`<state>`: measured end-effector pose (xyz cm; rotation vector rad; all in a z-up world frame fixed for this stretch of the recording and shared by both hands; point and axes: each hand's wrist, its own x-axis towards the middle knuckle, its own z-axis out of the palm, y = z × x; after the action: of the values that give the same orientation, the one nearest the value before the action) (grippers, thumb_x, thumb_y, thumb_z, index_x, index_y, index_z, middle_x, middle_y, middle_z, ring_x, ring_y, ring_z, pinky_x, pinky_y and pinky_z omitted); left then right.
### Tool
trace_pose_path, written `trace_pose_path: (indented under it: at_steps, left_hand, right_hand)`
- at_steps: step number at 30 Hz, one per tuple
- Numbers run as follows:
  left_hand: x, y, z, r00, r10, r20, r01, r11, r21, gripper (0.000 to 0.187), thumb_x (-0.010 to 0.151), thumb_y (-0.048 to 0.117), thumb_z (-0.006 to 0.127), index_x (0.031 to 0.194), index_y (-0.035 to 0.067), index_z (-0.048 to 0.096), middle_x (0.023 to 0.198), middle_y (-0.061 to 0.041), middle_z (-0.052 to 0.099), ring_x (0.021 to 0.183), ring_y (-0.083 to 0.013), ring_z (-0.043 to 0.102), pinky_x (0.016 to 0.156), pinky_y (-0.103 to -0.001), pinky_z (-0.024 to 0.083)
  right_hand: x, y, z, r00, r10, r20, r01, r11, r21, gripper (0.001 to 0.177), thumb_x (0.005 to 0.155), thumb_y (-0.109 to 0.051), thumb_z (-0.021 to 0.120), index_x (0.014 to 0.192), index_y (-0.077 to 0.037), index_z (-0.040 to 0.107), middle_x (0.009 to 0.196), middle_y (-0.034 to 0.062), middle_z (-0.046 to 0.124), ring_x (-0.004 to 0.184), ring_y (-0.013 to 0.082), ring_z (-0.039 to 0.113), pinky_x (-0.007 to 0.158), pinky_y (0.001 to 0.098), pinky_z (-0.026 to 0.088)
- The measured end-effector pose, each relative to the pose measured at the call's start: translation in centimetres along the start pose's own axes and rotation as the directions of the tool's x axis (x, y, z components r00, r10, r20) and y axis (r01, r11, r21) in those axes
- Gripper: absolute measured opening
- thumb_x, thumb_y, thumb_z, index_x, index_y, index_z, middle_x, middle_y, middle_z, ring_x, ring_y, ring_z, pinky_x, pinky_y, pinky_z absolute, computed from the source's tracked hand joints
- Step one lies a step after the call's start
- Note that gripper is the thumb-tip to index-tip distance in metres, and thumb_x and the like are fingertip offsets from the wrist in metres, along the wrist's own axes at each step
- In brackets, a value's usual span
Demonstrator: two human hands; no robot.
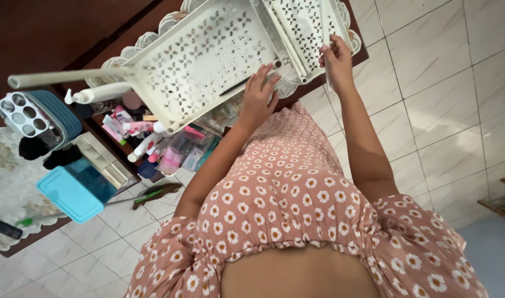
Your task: The person assembles a white plastic storage shelf by inserting white cylindrical poles into the perforated trays. They handle multiple trays and poles, connecting them to form a multi-tiered structure on a tiled floor.
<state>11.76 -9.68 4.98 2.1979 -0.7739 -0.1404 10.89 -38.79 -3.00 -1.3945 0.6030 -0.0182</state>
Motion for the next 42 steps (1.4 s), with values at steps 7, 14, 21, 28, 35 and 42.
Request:
trace_pose_path:
  at_steps: [7, 14, 21, 28, 35, 42]
  left_hand:
    - [2.7, 2.3, 4.1, 0.988, 0.129, 0.085, -0.125, 0.991, -0.052, 0.043, 0.098, 0.01, 0.068, 0.139, 0.011, 0.058, 0.159, -0.017, 0.042, 0.151, -0.037, 0.037, 0.127, -0.053, 0.03]
    - [4.6, 3.5, 8.8, 0.968, 0.085, 0.234, -0.077, 0.996, -0.046, 0.043, 0.095, 0.01, 0.063, 0.138, 0.008, 0.06, 0.157, -0.021, 0.043, 0.148, -0.0388, 0.038, 0.122, -0.052, 0.03]
    - [4.4, 1.5, 12.1, 0.939, -0.053, 0.339, 0.068, 0.997, -0.033, 0.04, 0.092, 0.011, 0.063, 0.131, 0.006, 0.062, 0.155, -0.021, 0.043, 0.148, -0.0396, 0.038, 0.12, -0.053, 0.033]
    - [4.3, -0.4, 13.3, 0.924, -0.135, 0.358, 0.175, 0.981, -0.083, 0.042, 0.089, 0.011, 0.067, 0.13, 0.006, 0.061, 0.154, -0.023, 0.044, 0.145, -0.0435, 0.038, 0.117, -0.054, 0.035]
    - [4.6, -0.3, 13.5, 0.929, -0.179, 0.324, 0.233, 0.963, -0.134, 0.041, 0.088, 0.008, 0.068, 0.128, 0.005, 0.061, 0.153, -0.023, 0.044, 0.144, -0.0459, 0.041, 0.116, -0.053, 0.037]
    - [4.4, 0.4, 14.0, 0.931, -0.165, 0.325, 0.219, 0.966, -0.139, 0.037, 0.093, 0.009, 0.066, 0.129, 0.003, 0.06, 0.153, -0.025, 0.044, 0.144, -0.0451, 0.042, 0.118, -0.052, 0.037]
  right_hand:
    - [6.4, 10.0, -5.2, 0.986, 0.167, 0.018, -0.166, 0.986, -0.023, 0.04, 0.099, -0.004, 0.067, 0.137, 0.0, 0.055, 0.099, 0.0055, 0.068, 0.08, 0.0097, 0.062, 0.072, 0.0237, 0.054]
    - [9.4, 14.2, -6.4, 0.957, 0.276, 0.091, -0.253, 0.945, -0.207, 0.051, 0.087, 0.003, 0.07, 0.137, -0.002, 0.059, 0.105, 0.0057, 0.071, 0.095, 0.015, 0.068, 0.084, 0.0274, 0.055]
    - [11.3, 16.1, -6.4, 0.975, 0.217, 0.044, -0.159, 0.824, -0.543, 0.043, 0.084, 0.003, 0.075, 0.126, -0.005, 0.07, 0.103, 0.0083, 0.075, 0.092, 0.0175, 0.07, 0.083, 0.0302, 0.055]
    - [12.9, 18.5, -5.3, 0.982, 0.182, 0.051, -0.138, 0.875, -0.465, 0.043, 0.08, 0.002, 0.076, 0.123, -0.005, 0.07, 0.108, 0.01, 0.073, 0.09, 0.0173, 0.071, 0.078, 0.0311, 0.059]
    - [13.4, 18.8, -3.7, 0.992, 0.113, 0.054, -0.056, 0.789, -0.612, 0.039, 0.076, -0.001, 0.081, 0.114, -0.002, 0.072, 0.097, 0.0115, 0.075, 0.084, 0.0198, 0.072, 0.079, 0.0328, 0.058]
    - [14.1, 18.7, -3.4, 0.987, 0.089, 0.134, 0.005, 0.817, -0.577, 0.038, 0.077, 0.0, 0.078, 0.115, -0.002, 0.073, 0.096, 0.0112, 0.076, 0.085, 0.0191, 0.074, 0.077, 0.0315, 0.06]
